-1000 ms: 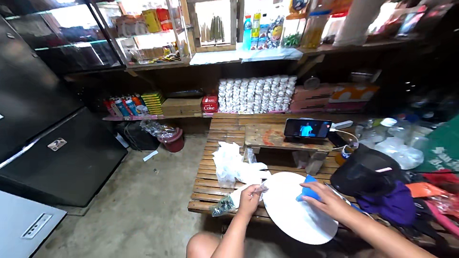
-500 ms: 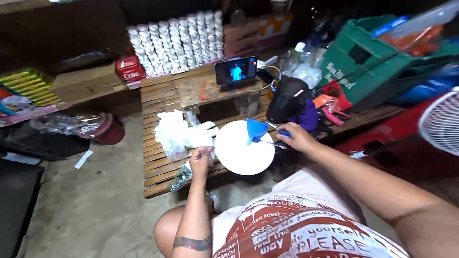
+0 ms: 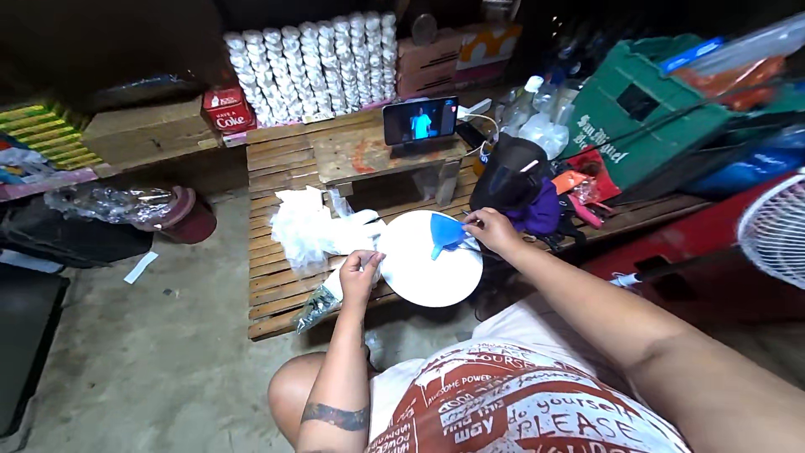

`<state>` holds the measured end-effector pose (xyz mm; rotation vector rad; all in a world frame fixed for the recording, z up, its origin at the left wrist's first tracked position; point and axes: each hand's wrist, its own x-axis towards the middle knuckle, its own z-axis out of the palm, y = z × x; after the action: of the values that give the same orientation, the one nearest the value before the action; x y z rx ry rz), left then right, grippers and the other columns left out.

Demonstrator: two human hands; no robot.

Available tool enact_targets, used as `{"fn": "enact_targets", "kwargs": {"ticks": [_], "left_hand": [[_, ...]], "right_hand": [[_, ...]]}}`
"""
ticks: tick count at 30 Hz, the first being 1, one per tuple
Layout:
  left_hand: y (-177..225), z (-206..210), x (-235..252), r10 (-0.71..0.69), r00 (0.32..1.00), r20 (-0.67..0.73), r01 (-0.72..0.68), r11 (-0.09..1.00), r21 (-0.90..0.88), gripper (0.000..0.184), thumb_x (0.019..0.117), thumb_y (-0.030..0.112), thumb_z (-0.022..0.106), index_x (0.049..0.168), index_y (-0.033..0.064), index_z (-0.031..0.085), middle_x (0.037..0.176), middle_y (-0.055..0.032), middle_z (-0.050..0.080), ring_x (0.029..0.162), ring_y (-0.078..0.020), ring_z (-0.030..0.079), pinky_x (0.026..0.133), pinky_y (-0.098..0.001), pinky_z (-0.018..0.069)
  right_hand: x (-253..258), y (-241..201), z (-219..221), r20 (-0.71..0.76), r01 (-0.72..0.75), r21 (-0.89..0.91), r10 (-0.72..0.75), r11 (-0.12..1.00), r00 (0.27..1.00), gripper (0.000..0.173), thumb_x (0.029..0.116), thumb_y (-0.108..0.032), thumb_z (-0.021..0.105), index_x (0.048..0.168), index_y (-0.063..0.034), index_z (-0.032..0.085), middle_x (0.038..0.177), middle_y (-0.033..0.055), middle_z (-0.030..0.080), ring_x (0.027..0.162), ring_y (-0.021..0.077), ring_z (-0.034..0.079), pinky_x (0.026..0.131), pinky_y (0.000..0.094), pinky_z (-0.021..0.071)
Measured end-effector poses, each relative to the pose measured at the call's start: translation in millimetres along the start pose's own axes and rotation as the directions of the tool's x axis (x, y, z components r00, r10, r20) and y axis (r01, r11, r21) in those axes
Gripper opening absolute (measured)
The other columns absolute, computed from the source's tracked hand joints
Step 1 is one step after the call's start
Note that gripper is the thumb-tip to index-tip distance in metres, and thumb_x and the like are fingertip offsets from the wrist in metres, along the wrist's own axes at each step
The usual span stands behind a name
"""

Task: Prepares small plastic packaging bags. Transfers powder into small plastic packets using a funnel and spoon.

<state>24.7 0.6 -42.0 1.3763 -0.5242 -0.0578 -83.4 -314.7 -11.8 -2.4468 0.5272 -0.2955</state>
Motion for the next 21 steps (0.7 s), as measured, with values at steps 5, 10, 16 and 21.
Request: {"fn": "enact_targets", "kwargs": {"ticks": [5, 10, 16, 21], "left_hand": [[2, 3, 0, 0.007, 1.0, 0.024, -0.007, 1.0, 0.012, 0.005, 0.0907, 0.007, 0.074, 0.094, 0.0057, 0.071, 0.091, 0.0018, 0.073, 0.085, -0.0053, 0.068, 0.082, -0.0281, 0.058], [-3, 5, 2, 0.008, 0.999, 0.041, -0.009, 1.0, 0.011, 0.004, 0.0904, 0.008, 0.074, 0.093, 0.0066, 0.071, 0.087, 0.0024, 0.073, 0.079, -0.0045, 0.068, 0.077, -0.0264, 0.0581], [-3, 7, 3, -0.026, 0.998, 0.05, 0.025, 0.999, 0.023, 0.008, 0.0889, 0.007, 0.076, 0.092, 0.0066, 0.069, 0.084, 0.0022, 0.071, 0.076, -0.0047, 0.067, 0.074, -0.0258, 0.0579], [-5, 12, 3, -0.028, 0.996, 0.085, 0.024, 0.999, 0.047, 0.009, 0.0869, 0.004, 0.077, 0.091, 0.0045, 0.069, 0.085, 0.0012, 0.071, 0.077, -0.0045, 0.066, 0.075, -0.0257, 0.0572]], "right_hand": [[1, 0, 8, 0.044, -0.031, -0.025, 0.032, 0.999, 0.999, 0.028, 0.0957, -0.017, 0.073, 0.115, 0.0035, 0.072, 0.118, 0.0278, 0.066, 0.103, 0.0433, 0.066, 0.092, 0.0612, 0.0523], [-2, -12, 2, -0.016, 0.018, 0.004, -0.018, 1.0, 1.0, 0.024, 0.0956, -0.017, 0.073, 0.108, 0.0036, 0.073, 0.11, 0.0251, 0.068, 0.099, 0.0399, 0.066, 0.089, 0.0583, 0.0534], [-13, -60, -46, -0.184, 0.116, 0.234, -0.073, 0.965, 0.98, 0.024, 0.0947, -0.019, 0.073, 0.11, 0.0, 0.072, 0.109, 0.0157, 0.066, 0.093, 0.0207, 0.064, 0.084, 0.0375, 0.0553], [-19, -103, -68, -0.222, 0.207, 0.426, -0.12, 0.881, 0.968, 0.02, 0.0927, -0.019, 0.074, 0.107, -0.0052, 0.071, 0.106, 0.0044, 0.065, 0.092, 0.0059, 0.063, 0.081, 0.0214, 0.0548]]}}
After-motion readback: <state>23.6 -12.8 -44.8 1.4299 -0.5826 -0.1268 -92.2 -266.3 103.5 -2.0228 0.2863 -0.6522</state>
